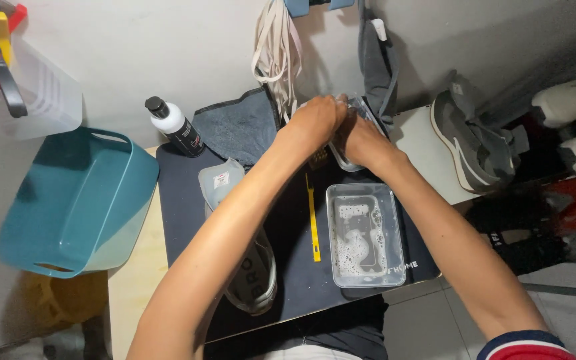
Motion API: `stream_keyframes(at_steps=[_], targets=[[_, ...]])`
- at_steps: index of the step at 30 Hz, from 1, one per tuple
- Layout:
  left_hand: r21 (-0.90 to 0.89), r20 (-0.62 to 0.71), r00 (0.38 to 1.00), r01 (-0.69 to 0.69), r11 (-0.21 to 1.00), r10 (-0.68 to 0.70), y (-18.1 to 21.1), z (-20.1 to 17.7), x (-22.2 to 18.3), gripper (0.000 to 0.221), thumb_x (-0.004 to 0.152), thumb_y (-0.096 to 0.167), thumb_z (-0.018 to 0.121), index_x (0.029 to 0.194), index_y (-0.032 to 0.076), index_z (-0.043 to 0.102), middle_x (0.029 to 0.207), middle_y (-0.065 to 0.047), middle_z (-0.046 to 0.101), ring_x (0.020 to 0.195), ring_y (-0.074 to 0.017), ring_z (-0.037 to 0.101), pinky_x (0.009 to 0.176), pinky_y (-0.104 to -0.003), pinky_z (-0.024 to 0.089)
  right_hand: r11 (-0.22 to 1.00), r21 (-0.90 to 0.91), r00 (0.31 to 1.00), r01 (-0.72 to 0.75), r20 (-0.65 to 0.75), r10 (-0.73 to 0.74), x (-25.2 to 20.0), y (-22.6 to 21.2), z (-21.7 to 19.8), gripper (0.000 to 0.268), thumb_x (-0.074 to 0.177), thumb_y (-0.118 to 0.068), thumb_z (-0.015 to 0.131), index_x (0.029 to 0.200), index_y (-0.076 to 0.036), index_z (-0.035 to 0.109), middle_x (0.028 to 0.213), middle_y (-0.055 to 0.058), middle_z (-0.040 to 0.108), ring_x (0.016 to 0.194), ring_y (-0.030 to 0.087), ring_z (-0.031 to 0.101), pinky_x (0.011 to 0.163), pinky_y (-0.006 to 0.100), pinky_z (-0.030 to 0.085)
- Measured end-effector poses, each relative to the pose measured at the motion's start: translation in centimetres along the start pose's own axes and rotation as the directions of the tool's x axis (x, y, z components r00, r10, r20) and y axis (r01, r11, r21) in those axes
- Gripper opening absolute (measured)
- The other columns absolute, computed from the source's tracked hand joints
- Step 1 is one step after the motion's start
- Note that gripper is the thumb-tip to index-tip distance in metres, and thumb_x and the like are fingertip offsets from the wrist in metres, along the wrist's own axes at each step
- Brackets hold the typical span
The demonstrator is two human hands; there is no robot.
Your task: Washing shoelaces in a container of soapy water, rinsing them, and drying them with a microfiber cloth.
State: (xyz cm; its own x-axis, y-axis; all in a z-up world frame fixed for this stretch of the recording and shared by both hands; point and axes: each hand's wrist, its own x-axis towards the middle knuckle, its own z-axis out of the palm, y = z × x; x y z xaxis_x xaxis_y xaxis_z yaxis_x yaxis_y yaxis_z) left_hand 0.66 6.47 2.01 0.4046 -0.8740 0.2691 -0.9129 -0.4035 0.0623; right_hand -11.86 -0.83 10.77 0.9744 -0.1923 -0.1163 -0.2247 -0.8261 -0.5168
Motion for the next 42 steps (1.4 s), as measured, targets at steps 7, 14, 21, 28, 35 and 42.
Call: stream_keyframes(at_steps=[7,14,21,28,35,42], targets=[[-0.014,0.060,0.995,0.075,0.997,-0.074,0.6,2.8,1.5,0.052,0.088,0.004,0.059,0.140,-0.003,0.053,0.087,-0.018,0.070,0.080,-0.0420,0.074,0.062,-0.059,0.061,0.999,-0.033,0.999,-0.009,0.053,0.011,0.7,0.2,0.3,0.046,0.090,-0.002,0.049,0.134,0.011,0.051,0.125,0.036,0.060,0.122,0.055,0.056,0.104,0.062,0.044],[-0.261,0.131,0.987,0.124,0.957,-0.092,-0.5,0.0,1.4,0.038,0.085,0.007,0.063,0.121,-0.007,0.064,0.094,-0.027,0.069,0.089,-0.0512,0.072,0.069,-0.063,0.060,0.997,-0.064,0.992,-0.034,0.122,0.041,1.4,1.0,1.0,0.041,0.091,-0.005,0.050,0.128,0.012,0.056,0.120,0.035,0.063,0.117,0.053,0.059,0.099,0.061,0.047],[-0.205,0.152,0.969,0.224,0.953,-0.195,-0.2,0.0,1.4,0.034,0.083,0.005,0.068,0.115,-0.004,0.068,0.090,-0.023,0.067,0.087,-0.0469,0.072,0.068,-0.062,0.061,0.994,-0.094,0.981,-0.049,0.184,0.066,1.7,2.0,1.3,0.037,0.092,-0.007,0.051,0.122,0.013,0.061,0.115,0.035,0.066,0.113,0.051,0.062,0.093,0.059,0.051],[-0.035,0.009,0.993,0.120,0.992,-0.120,0.5,4.5,2.5,0.013,0.085,0.004,0.063,0.093,0.006,0.073,0.073,-0.015,0.067,0.072,-0.0388,0.073,0.060,-0.058,0.061,0.990,-0.118,0.967,-0.072,0.235,0.098,2.2,2.2,2.4,0.036,0.092,-0.009,0.052,0.117,0.013,0.066,0.111,0.034,0.069,0.109,0.050,0.065,0.089,0.057,0.053],[-0.081,0.028,0.996,0.092,0.992,-0.090,0.4,2.8,2.0,0.016,0.088,0.000,0.058,0.090,0.007,0.073,0.074,-0.016,0.068,0.074,-0.0396,0.074,0.057,-0.057,0.061,0.985,-0.148,0.947,-0.087,0.294,0.128,2.3,3.4,2.5,0.036,0.093,-0.012,0.053,0.111,0.014,0.071,0.106,0.033,0.072,0.105,0.048,0.068,0.084,0.055,0.057],[-0.119,0.028,0.999,0.034,0.992,-0.031,-0.2,1.3,1.0,0.021,0.093,-0.004,0.053,0.096,0.003,0.072,0.079,-0.018,0.067,0.076,-0.0419,0.073,0.056,-0.057,0.062,0.988,-0.126,0.970,-0.085,0.216,0.111,0.2,0.7,-2.9,0.040,0.088,-0.017,0.060,0.113,0.013,0.070,0.112,0.034,0.070,0.112,0.052,0.065,0.086,0.062,0.053]])
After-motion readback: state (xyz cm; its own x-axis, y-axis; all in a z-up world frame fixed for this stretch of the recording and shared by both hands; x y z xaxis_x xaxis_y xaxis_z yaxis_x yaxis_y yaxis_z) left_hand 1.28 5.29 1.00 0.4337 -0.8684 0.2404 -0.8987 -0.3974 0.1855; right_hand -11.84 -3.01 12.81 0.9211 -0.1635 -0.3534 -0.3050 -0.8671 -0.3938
